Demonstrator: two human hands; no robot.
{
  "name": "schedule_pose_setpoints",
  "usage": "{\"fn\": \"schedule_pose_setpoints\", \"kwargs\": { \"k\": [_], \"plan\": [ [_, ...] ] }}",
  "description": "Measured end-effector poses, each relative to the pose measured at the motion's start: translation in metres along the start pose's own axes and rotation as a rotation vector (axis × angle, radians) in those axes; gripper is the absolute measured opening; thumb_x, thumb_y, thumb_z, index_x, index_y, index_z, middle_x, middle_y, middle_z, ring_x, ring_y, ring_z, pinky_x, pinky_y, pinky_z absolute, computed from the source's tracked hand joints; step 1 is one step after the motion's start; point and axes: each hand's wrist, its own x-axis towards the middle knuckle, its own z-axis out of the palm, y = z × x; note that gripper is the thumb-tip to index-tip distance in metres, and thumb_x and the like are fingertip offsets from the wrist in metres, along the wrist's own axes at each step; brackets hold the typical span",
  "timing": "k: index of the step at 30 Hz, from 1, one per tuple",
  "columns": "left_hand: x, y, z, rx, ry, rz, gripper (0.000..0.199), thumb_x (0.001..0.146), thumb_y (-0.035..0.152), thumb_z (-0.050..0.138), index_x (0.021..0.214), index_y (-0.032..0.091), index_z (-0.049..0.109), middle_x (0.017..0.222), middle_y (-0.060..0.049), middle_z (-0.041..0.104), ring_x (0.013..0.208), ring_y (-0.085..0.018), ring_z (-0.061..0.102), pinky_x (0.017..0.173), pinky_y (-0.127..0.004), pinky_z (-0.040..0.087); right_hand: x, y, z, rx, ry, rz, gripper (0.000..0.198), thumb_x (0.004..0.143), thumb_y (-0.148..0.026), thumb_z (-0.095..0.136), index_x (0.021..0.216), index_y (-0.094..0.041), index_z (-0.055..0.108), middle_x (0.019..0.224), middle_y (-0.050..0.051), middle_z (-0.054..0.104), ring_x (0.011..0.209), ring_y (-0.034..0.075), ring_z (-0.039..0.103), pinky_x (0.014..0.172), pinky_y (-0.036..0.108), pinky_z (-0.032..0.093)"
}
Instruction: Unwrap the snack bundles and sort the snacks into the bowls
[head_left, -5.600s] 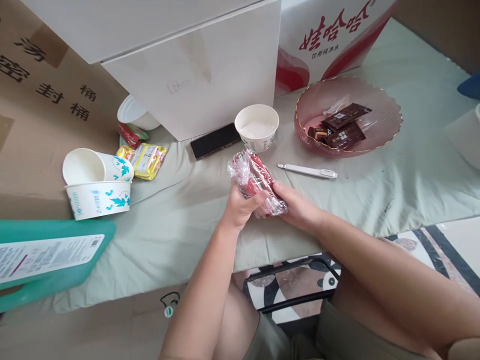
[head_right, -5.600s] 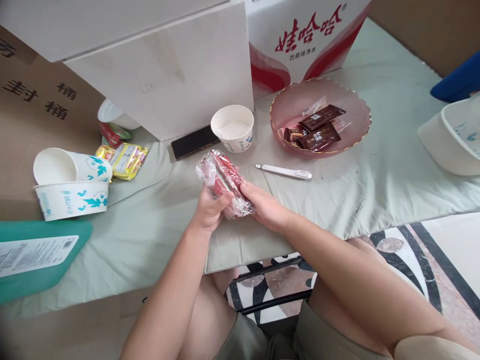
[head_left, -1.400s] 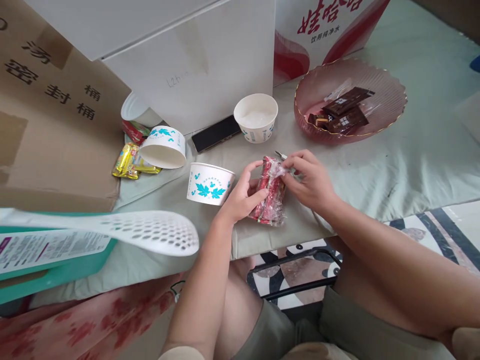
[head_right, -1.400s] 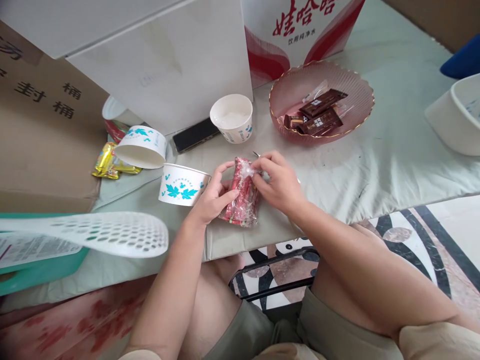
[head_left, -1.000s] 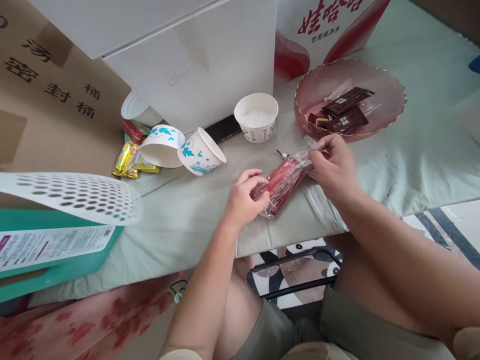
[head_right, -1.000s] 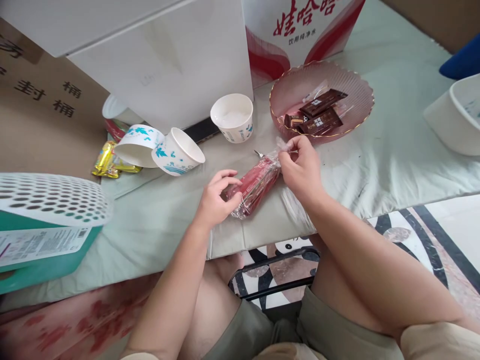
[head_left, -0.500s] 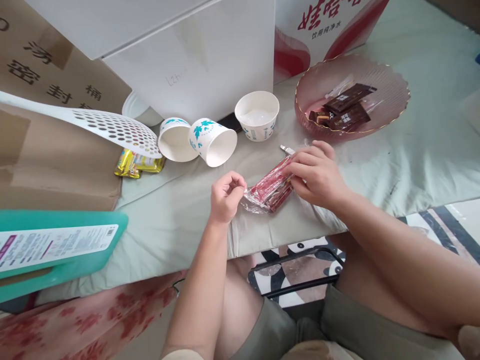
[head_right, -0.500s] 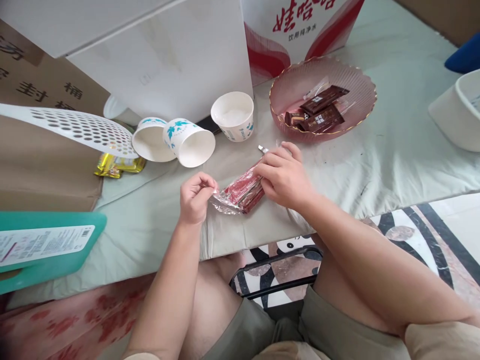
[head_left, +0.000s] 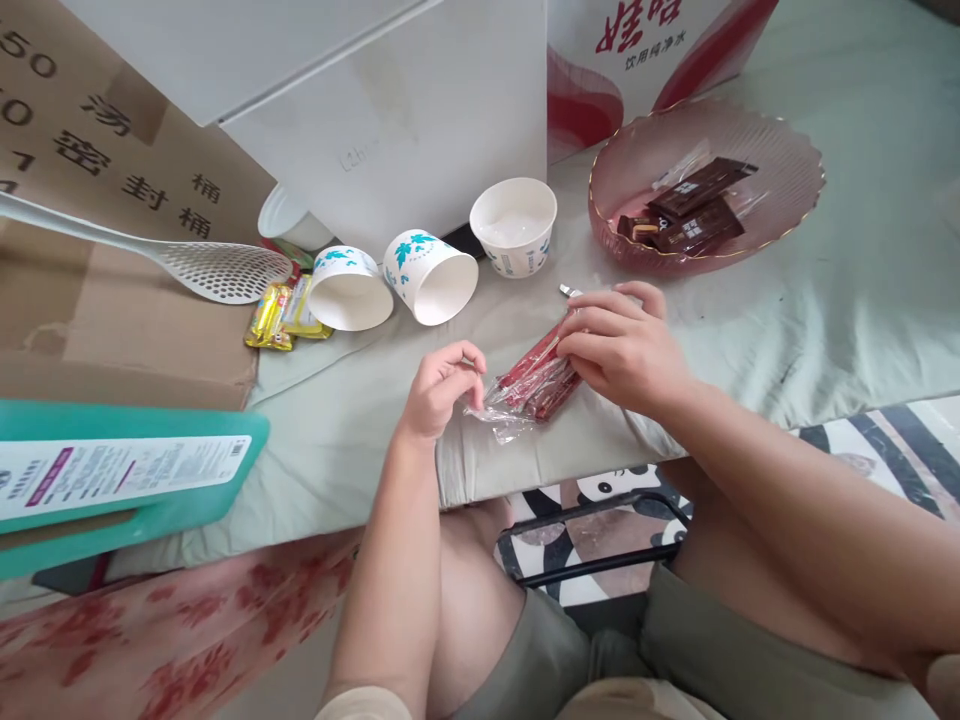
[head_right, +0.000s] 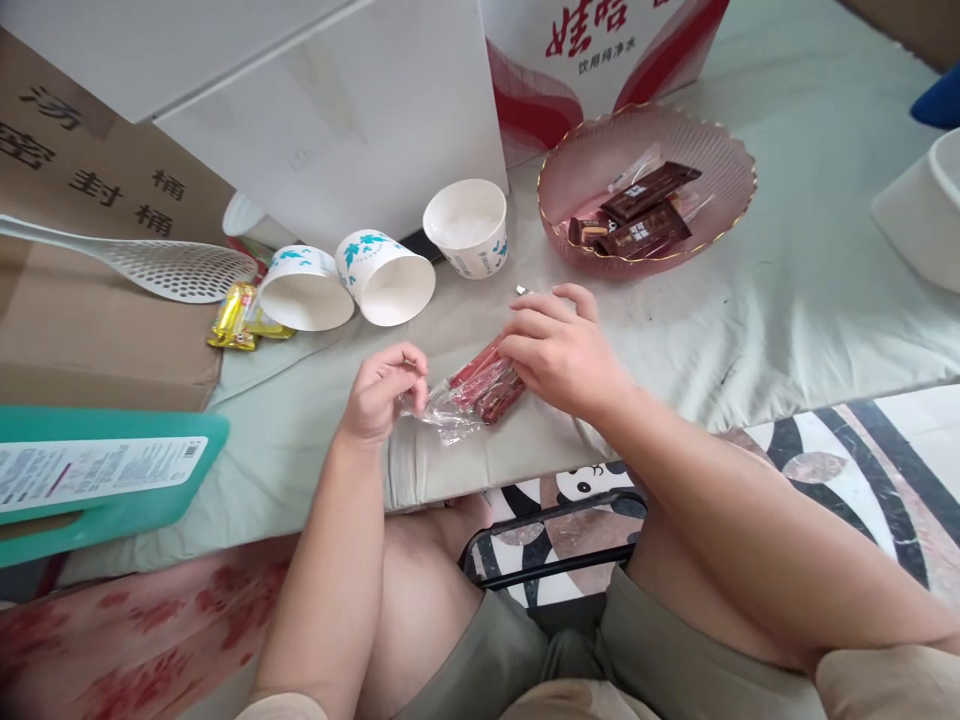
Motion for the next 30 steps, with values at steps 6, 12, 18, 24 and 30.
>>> {"fn": "schedule_pose_setpoints", "kwargs": {
  "k": [6, 12, 18, 24, 30],
  "plan": [
    [0.004, 0.0, 0.009, 0.238, 0.056, -0.167, 0.024, 0.075, 0.041, 0.071, 0.083, 0.021, 0.06, 0.042, 0.006, 0.055, 0.033, -0.01, 0.042, 0.039, -0.023, 0.033, -0.015, -0.002, -0.023, 0.039, -0.011, -0.041, 0.019, 0.092, -0.02, 0.054, 0.077, -0.028, 0.062, 0.098, 0.0, 0.075, 0.12, 0.028, 0.062, 0.11, 0.054, 0.032],
    [0.011, 0.002, 0.016, 0.53, 0.132, -0.097, 0.031, 0.075, 0.048, 0.075, 0.081, 0.021, 0.061, 0.043, 0.011, 0.035, 0.039, -0.008, 0.029, 0.044, -0.023, 0.019, -0.026, -0.004, -0.038, -0.032, -0.452, -0.133, 0.021, 0.085, -0.018, 0.045, 0.071, -0.023, 0.06, 0.068, 0.003, 0.066, 0.057, 0.016, 0.051, 0.058, 0.034, 0.029],
    [0.003, 0.007, 0.026, 0.833, 0.038, 0.008, 0.052, 0.06, 0.051, 0.088, 0.103, 0.027, 0.071, 0.075, 0.001, 0.058, 0.064, -0.017, 0.053, 0.058, -0.027, 0.037, -0.029, -0.004, -0.027, -0.146, -0.592, 0.144, 0.022, 0.087, -0.026, 0.047, 0.081, -0.022, 0.068, 0.057, 0.003, 0.057, 0.049, 0.016, 0.038, 0.056, 0.033, 0.018],
    [0.006, 0.002, 0.034, 0.844, 0.187, 0.172, 0.023, 0.087, 0.036, 0.062, 0.071, 0.021, 0.067, 0.093, -0.006, 0.059, 0.082, -0.02, 0.059, 0.081, -0.035, 0.047, -0.022, -0.014, -0.026, 0.117, -0.544, 0.407, 0.029, 0.088, -0.022, 0.046, 0.059, -0.022, 0.046, 0.058, 0.002, 0.058, 0.052, 0.014, 0.046, 0.057, 0.031, 0.032],
    [0.015, -0.003, 0.047, 0.173, 0.043, -0.02, 0.033, 0.089, 0.043, 0.058, 0.066, 0.02, 0.055, 0.079, -0.004, 0.062, 0.082, -0.019, 0.061, 0.07, -0.03, 0.051, -0.027, -0.015, -0.012, 0.538, -0.339, 0.615, 0.011, 0.089, -0.032, 0.056, 0.081, -0.025, 0.056, 0.065, 0.0, 0.069, 0.057, 0.019, 0.064, 0.052, 0.032, 0.044]
  ]
}}
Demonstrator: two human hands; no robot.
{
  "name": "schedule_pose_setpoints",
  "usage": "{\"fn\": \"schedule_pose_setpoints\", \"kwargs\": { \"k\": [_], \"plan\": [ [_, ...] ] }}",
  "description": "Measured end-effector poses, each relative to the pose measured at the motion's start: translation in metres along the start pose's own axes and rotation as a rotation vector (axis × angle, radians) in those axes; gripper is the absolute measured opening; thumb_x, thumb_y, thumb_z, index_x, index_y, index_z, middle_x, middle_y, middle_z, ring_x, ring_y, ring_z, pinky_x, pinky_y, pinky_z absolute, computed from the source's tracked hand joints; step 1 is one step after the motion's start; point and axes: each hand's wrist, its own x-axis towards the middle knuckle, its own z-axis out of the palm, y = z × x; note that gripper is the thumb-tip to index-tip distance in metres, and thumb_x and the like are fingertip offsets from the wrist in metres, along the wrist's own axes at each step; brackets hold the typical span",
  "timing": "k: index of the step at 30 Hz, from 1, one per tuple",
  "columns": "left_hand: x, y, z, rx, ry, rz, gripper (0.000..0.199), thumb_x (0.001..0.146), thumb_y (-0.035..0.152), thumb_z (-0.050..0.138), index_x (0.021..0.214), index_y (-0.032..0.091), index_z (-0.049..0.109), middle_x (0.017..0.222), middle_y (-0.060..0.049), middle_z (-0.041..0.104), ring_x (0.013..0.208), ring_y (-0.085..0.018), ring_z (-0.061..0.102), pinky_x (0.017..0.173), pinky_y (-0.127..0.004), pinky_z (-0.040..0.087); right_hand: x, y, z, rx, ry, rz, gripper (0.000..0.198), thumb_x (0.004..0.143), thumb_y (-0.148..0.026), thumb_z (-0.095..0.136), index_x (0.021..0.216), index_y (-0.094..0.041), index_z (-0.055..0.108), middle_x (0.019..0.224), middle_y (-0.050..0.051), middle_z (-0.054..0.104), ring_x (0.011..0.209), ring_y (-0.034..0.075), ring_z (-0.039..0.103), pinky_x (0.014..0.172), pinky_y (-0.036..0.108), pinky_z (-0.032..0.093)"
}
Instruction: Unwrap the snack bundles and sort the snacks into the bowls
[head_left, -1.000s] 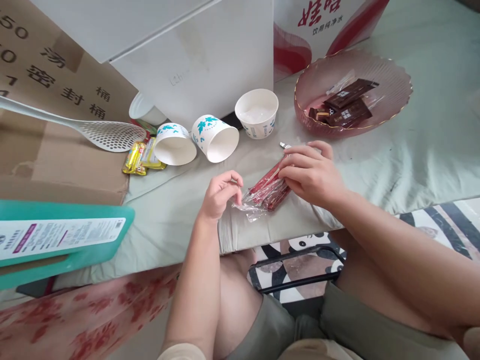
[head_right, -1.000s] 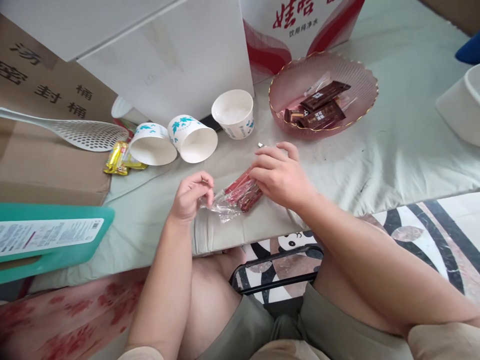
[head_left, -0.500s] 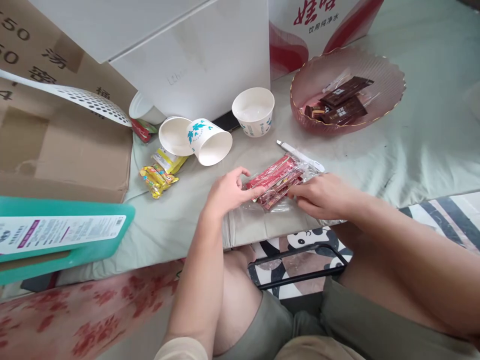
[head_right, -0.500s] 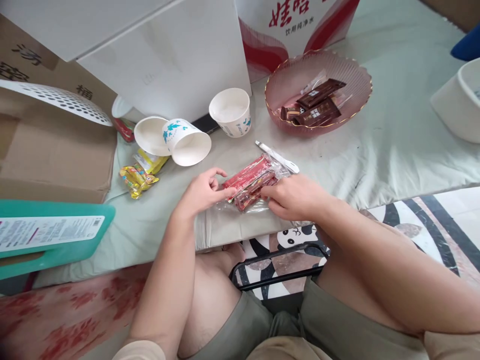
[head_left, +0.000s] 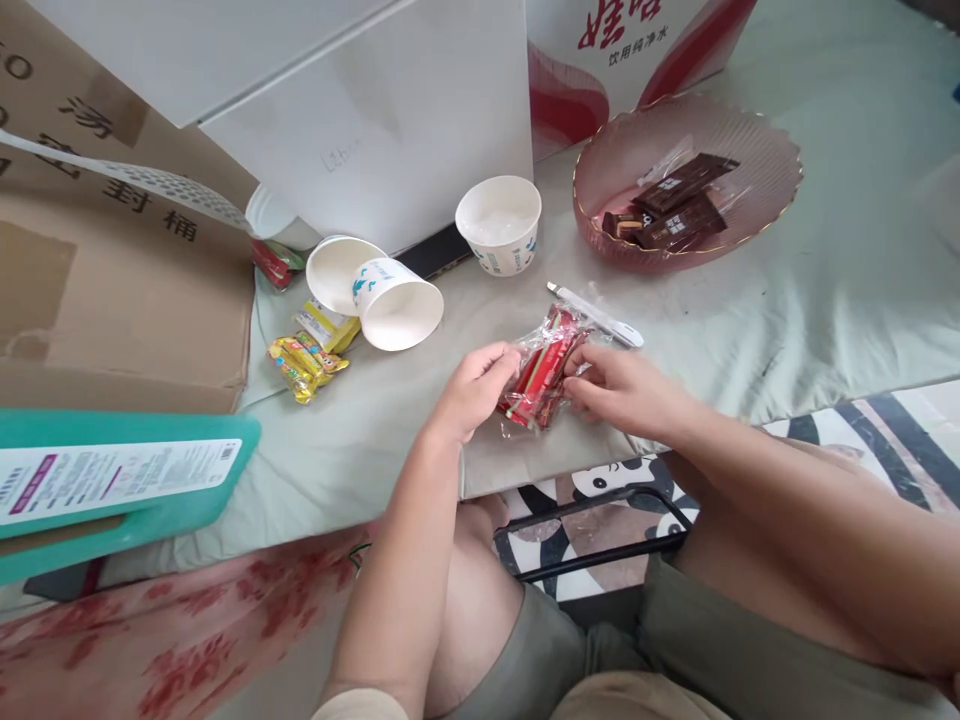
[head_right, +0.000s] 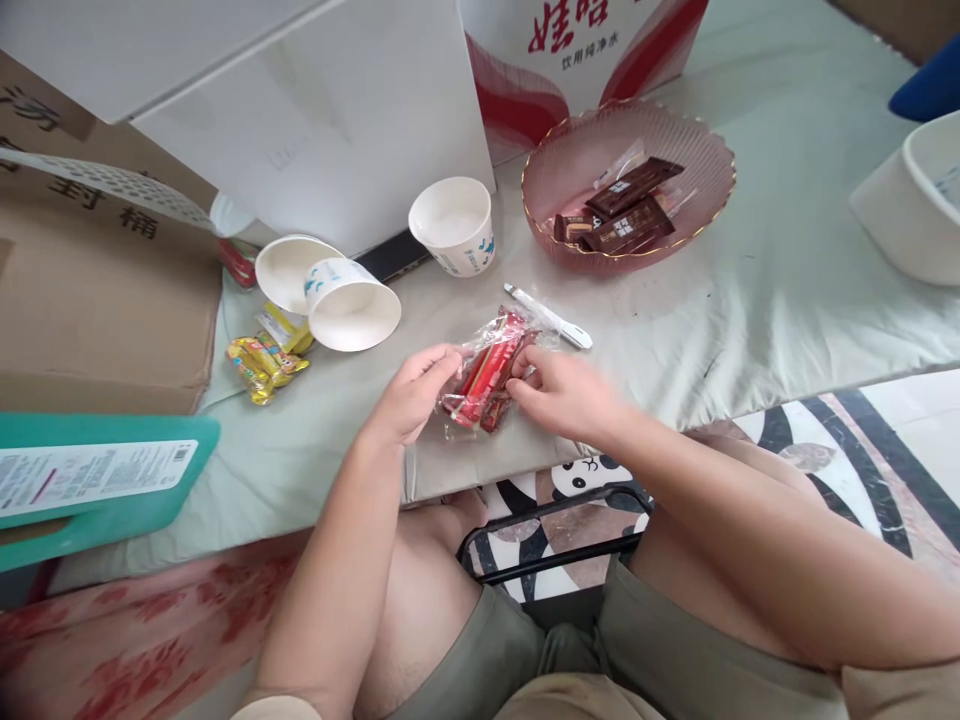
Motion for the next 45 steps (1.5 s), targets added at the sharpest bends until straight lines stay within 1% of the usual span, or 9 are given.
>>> {"fn": "schedule_pose_setpoints", "kwargs": {
  "k": [6, 11, 15, 25, 31, 35, 40, 43, 45],
  "plan": [
    [0.001, 0.015, 0.012, -0.564, -0.101, -0.206, 0.041, 0.078, 0.044, 0.073, 0.066, 0.019, 0.044, 0.1, -0.007, 0.07, 0.087, -0.021, 0.071, 0.062, -0.028, 0.058, 0.006, 0.006, 0.012, 0.585, -0.017, 0.092, 0.026, 0.093, -0.051, 0.058, 0.101, -0.028, 0.049, 0.079, 0.003, 0.073, 0.073, 0.027, 0.072, 0.062, 0.045, 0.059],
    [0.006, 0.018, 0.014, -0.734, -0.143, -0.238, 0.039, 0.08, 0.045, 0.07, 0.069, 0.021, 0.041, 0.105, -0.01, 0.074, 0.101, -0.027, 0.073, 0.071, -0.035, 0.063, 0.011, -0.005, 0.021, 0.862, 0.091, 0.107, 0.04, 0.082, -0.044, 0.07, 0.113, -0.028, 0.051, 0.107, 0.005, 0.073, 0.089, 0.026, 0.073, 0.072, 0.044, 0.063],
    [0.008, 0.02, 0.01, -0.787, -0.12, -0.291, 0.036, 0.082, 0.044, 0.066, 0.069, 0.021, 0.042, 0.101, -0.01, 0.075, 0.095, -0.027, 0.073, 0.063, -0.034, 0.061, 0.015, -0.007, 0.022, 1.053, 0.09, 0.149, 0.037, 0.08, -0.043, 0.07, 0.111, -0.027, 0.056, 0.103, 0.005, 0.075, 0.09, 0.028, 0.073, 0.075, 0.047, 0.064],
    [0.0, 0.014, -0.004, -1.09, -0.061, -0.185, 0.038, 0.083, 0.049, 0.065, 0.063, 0.02, 0.048, 0.097, -0.007, 0.076, 0.046, -0.005, 0.042, 0.03, -0.015, 0.022, 0.025, -0.014, 0.02, 1.495, 0.022, 0.409, 0.02, 0.077, -0.021, 0.073, 0.095, -0.019, 0.066, 0.074, 0.003, 0.075, 0.065, 0.015, 0.069, 0.057, 0.024, 0.057],
    [0.01, 0.012, -0.029, -1.144, 0.257, 0.025, 0.035, 0.084, 0.037, 0.069, 0.063, 0.018, 0.048, 0.101, 0.0, 0.076, 0.041, 0.002, 0.031, 0.031, -0.009, 0.022, 0.021, -0.018, 0.009, 1.408, 0.096, 0.336, 0.035, 0.064, -0.021, 0.081, 0.093, -0.022, 0.061, 0.083, 0.002, 0.074, 0.075, 0.02, 0.073, 0.056, 0.027, 0.058],
    [0.018, 0.013, -0.035, -1.117, 0.328, -0.139, 0.035, 0.085, 0.027, 0.061, 0.06, 0.017, 0.039, 0.08, 0.002, 0.073, 0.041, 0.001, 0.04, 0.037, -0.009, 0.031, 0.01, -0.016, -0.008, 1.064, 0.255, 0.209, 0.049, 0.059, -0.026, 0.085, 0.098, -0.024, 0.056, 0.077, -0.003, 0.067, 0.062, 0.017, 0.067, 0.045, 0.024, 0.049],
    [0.024, 0.013, -0.02, -0.863, 0.322, -0.33, 0.028, 0.077, 0.033, 0.062, 0.063, 0.019, 0.041, 0.066, 0.0, 0.069, 0.043, -0.008, 0.057, 0.038, -0.015, 0.036, 0.014, -0.028, -0.053, 0.56, 0.64, 0.076, 0.055, 0.061, -0.025, 0.082, 0.11, -0.024, 0.057, 0.082, -0.001, 0.067, 0.053, 0.014, 0.057, 0.039, 0.027, 0.041],
    [0.025, 0.01, -0.017, -0.751, 0.262, -0.3, 0.031, 0.069, 0.038, 0.069, 0.068, 0.019, 0.044, 0.069, -0.001, 0.071, 0.046, -0.009, 0.062, 0.039, -0.016, 0.039, 0.037, -0.026, -0.09, 0.408, 0.896, 0.003, 0.055, 0.067, -0.019, 0.078, 0.117, -0.026, 0.057, 0.103, 0.004, 0.07, 0.082, 0.021, 0.069, 0.06, 0.032, 0.056],
    [0.023, 0.009, -0.018, -0.7, 0.229, -0.276, 0.034, 0.062, 0.037, 0.073, 0.074, 0.02, 0.046, 0.07, 0.0, 0.072, 0.047, -0.01, 0.064, 0.04, -0.016, 0.04, 0.047, -0.019, -0.113, 0.295, 0.923, -0.039, 0.06, 0.071, -0.022, 0.079, 0.126, -0.026, 0.054, 0.118, 0.007, 0.068, 0.107, 0.028, 0.069, 0.085, 0.041, 0.059]
  ]
}}
